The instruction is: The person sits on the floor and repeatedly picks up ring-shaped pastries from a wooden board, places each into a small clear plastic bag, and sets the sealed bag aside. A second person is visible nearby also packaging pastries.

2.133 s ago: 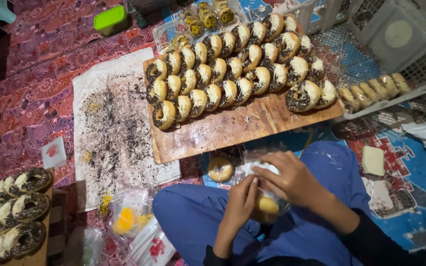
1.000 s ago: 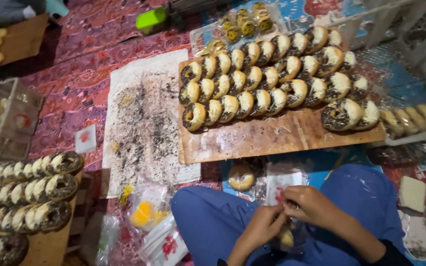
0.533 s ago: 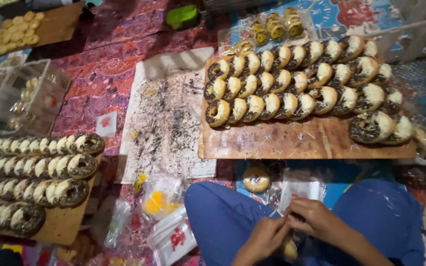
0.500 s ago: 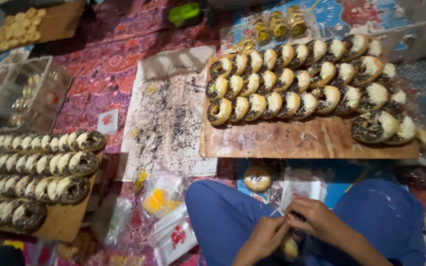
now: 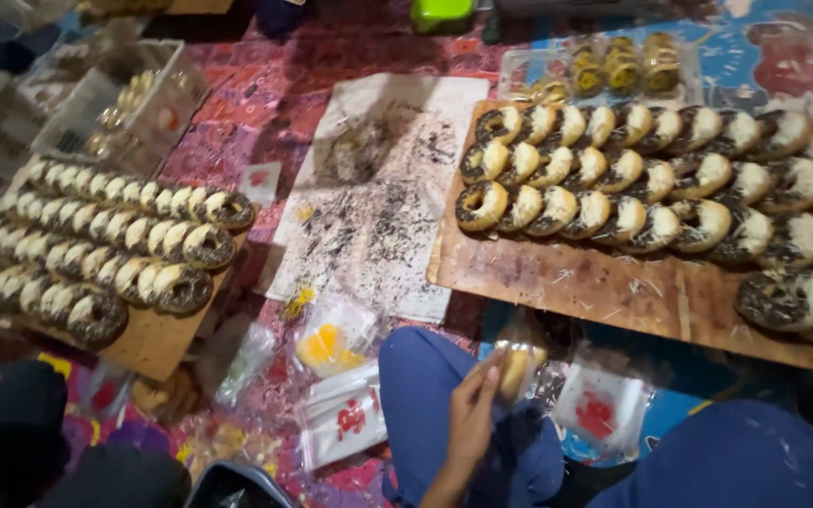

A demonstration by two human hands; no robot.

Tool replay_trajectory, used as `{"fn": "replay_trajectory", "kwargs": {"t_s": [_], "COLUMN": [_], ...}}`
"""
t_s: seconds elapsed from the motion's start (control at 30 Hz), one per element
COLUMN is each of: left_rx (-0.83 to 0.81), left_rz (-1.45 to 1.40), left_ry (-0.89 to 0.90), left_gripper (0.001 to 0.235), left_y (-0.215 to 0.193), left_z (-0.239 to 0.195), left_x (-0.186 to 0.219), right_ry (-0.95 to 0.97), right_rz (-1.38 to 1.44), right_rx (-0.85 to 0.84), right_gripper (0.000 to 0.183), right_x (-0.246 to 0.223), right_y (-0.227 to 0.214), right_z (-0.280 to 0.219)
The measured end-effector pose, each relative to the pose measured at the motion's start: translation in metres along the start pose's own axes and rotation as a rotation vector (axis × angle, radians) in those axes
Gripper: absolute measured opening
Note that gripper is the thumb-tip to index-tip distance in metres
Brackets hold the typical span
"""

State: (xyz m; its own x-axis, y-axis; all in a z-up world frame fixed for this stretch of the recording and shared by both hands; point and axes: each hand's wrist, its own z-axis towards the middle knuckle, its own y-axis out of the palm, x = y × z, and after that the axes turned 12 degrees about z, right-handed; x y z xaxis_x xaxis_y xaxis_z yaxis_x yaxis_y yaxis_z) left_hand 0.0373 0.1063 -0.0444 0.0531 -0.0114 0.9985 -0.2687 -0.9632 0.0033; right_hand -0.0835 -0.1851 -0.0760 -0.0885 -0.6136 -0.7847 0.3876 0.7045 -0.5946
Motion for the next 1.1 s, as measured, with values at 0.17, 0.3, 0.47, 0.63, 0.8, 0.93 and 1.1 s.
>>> {"fn": "replay_trajectory", "kwargs": {"t_s": [0.17,0.3,0.47,0.63,0.8,0.93,1.1], "left_rx": [0.211,0.15,0.141,-0.202,-0.337,-0.231,-0.127], "left_rz": [-0.046,-0.235,0.053,-0.143,-0.156,-0.27,-0.29], "left_ry": [-0.165,-0.001,0.326,-0.029,0.069,0.007,-0.07], "left_gripper": [0.038,0.041,0.059,0.036,0.036,0.034,0.028], "left_y": [0.038,0.074,0.037,-0.007,-0.004,-0.006,-0.018], "left_z": [-0.01,-0.046,-0.063,-0.003,0.0,-0.015,-0.023], "left_x": [-0.002,0.003,0.007,-0.014,-0.032,-0.032,-0.032], "right_ry": [-0.281,-0.254,0.087,0.305,0.393,0.317,0.094], "right_rz": [0.051,0.205,0.885,0.835,1.008,1.218,1.179], "right_rx": [-0.13,0.038,0.139,-0.176,-0.14,-0.281,-0.37], "right_gripper": [0.089,0.091,0.066,0.053,0.055,0.072,0.056], "right_x": [-0.083,-0.105,-0.057,0.013,0.011,-0.02,-0.023], "right_y": [0.067,0.101,0.121,0.145,0.172,0.154,0.133], "right_z": [-0.024,-0.011,-0.01,-0.038,-0.059,-0.052,-0.02]}}
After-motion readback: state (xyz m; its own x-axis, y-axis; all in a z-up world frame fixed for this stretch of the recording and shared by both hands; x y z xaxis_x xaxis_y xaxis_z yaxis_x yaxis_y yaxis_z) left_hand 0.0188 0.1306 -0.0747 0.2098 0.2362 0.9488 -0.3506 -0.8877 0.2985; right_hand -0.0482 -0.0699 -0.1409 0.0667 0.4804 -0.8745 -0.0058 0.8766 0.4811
